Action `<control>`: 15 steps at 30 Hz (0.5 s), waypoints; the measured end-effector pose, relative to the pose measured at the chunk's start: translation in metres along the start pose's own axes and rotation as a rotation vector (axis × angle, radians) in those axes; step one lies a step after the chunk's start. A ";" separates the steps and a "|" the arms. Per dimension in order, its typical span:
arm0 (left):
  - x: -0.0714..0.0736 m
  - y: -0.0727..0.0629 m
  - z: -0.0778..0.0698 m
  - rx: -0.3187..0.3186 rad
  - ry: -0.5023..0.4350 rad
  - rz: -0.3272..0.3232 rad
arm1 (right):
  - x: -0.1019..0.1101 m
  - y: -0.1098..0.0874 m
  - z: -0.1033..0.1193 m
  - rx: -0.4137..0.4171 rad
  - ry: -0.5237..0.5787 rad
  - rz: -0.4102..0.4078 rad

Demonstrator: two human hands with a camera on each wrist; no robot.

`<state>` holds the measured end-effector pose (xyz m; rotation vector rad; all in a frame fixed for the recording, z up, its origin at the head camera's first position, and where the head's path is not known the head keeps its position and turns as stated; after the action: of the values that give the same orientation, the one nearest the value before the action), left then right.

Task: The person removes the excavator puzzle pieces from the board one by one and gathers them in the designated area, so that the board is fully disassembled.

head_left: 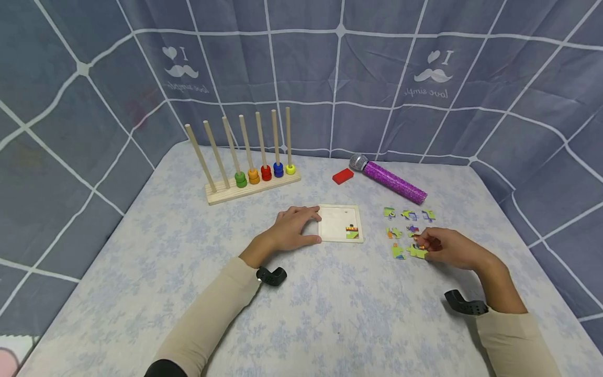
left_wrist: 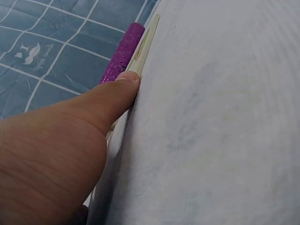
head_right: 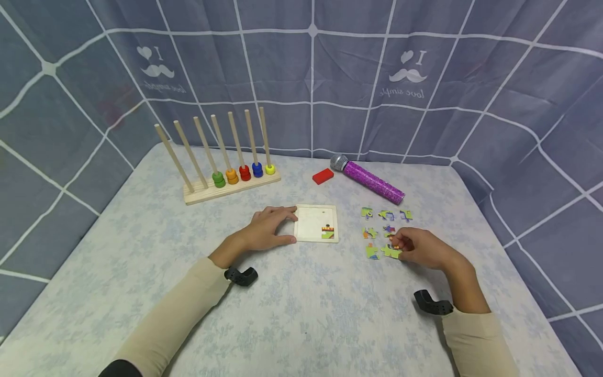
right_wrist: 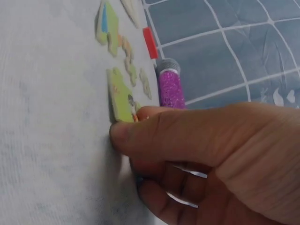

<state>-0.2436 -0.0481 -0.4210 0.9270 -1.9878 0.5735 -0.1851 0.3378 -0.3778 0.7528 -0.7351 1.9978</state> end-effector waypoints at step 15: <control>0.002 -0.001 -0.002 -0.008 -0.007 -0.001 | 0.001 0.000 -0.012 0.014 0.009 -0.044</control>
<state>-0.2420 -0.0481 -0.4182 0.9265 -1.9949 0.5623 -0.1879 0.3468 -0.3844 0.7613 -0.6943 1.9678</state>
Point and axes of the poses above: each hand's wrist, its own y-axis towards the middle knuckle, its own x-axis out of the back of the hand, z = x × y, the point moved 3 cm from there along y, towards the middle knuckle, and after that the axes turned 1 degree about -x, right-handed, at the moved point
